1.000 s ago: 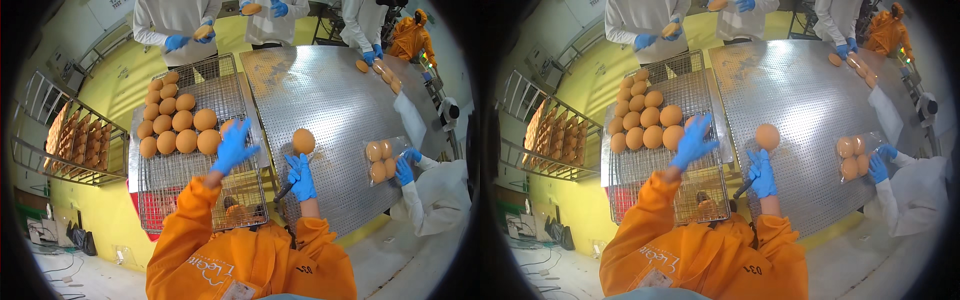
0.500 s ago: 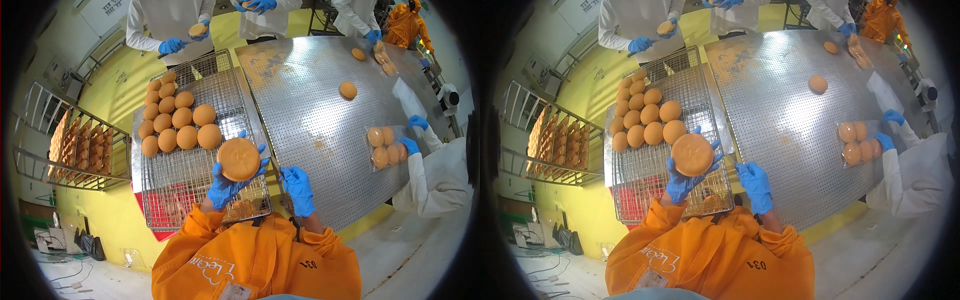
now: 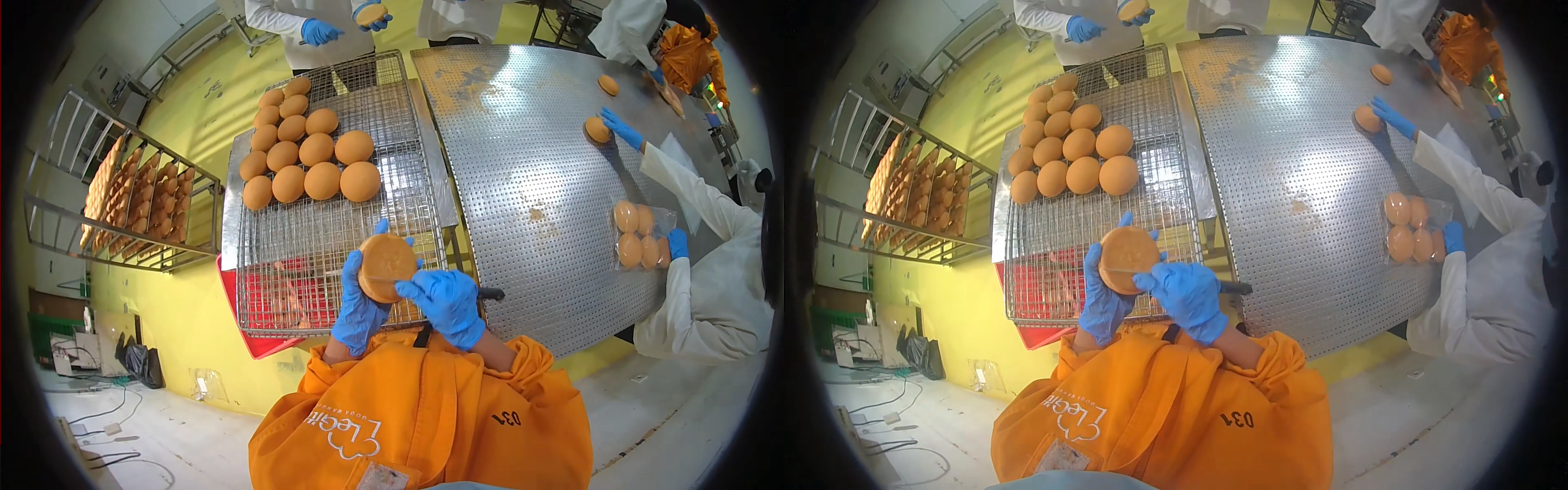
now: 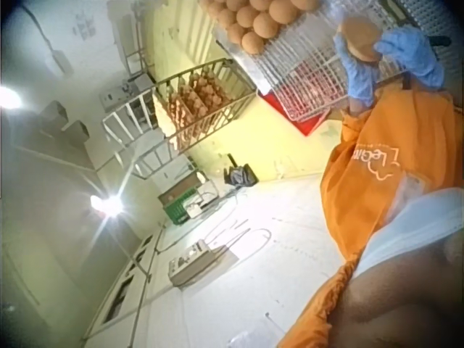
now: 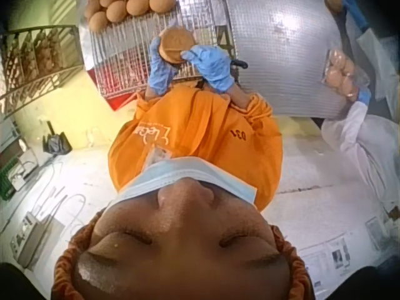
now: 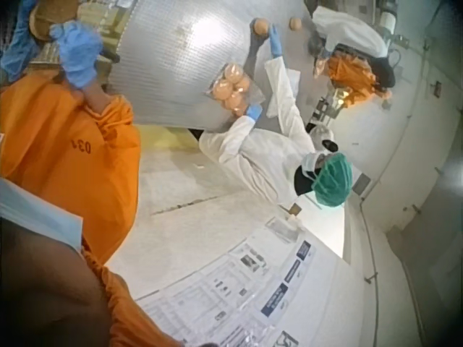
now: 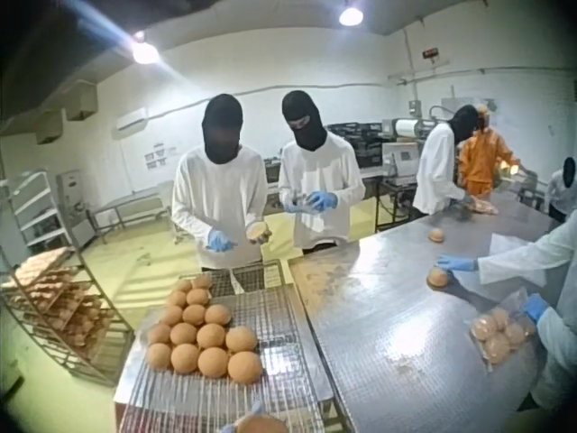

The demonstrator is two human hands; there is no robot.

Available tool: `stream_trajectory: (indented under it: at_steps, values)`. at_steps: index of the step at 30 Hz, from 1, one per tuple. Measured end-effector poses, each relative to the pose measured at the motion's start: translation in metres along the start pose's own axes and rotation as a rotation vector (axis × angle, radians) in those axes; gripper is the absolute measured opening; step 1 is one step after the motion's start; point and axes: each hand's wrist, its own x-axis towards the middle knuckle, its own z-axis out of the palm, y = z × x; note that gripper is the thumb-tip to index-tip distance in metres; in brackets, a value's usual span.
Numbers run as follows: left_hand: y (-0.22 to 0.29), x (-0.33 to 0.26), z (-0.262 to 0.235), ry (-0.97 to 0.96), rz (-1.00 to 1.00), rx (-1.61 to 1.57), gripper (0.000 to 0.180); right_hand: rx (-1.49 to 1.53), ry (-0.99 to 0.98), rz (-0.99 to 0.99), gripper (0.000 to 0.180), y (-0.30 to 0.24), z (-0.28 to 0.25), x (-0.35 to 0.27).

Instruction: The person picks up round cake layers from a wire rack and uses a small metal spatula to spread a filling on the bottom surface. They then place another layer on top to form a sandwich-style cake and set the finished product onto a metal table. The process is repeated continuously with other workers visible in the background.

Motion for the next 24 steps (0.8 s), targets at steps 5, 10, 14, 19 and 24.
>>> stream_trajectory:
  at_steps: [5,10,14,19,24]
  values:
    - [-0.002,-0.009,-0.016,0.033,-0.275,-0.219,0.081,-0.081,0.032,0.086,0.036,0.004,0.001,0.006]
    - [-0.002,-0.014,-0.019,0.009,-0.370,-0.348,0.076,-0.155,-0.065,-0.069,0.038,0.018,0.006,-0.001]
    - [-0.003,-0.013,-0.016,0.016,-0.337,-0.286,0.069,-0.082,-0.017,-0.109,0.036,0.006,0.003,-0.002]
    - [-0.005,-0.013,-0.019,0.042,-0.331,-0.210,0.078,-0.080,-0.071,0.092,0.034,0.023,0.009,-0.003]
    - [-0.018,-0.004,-0.043,-0.010,-0.280,-0.320,0.081,-0.074,-0.065,-0.049,0.033,0.001,0.013,-0.017]
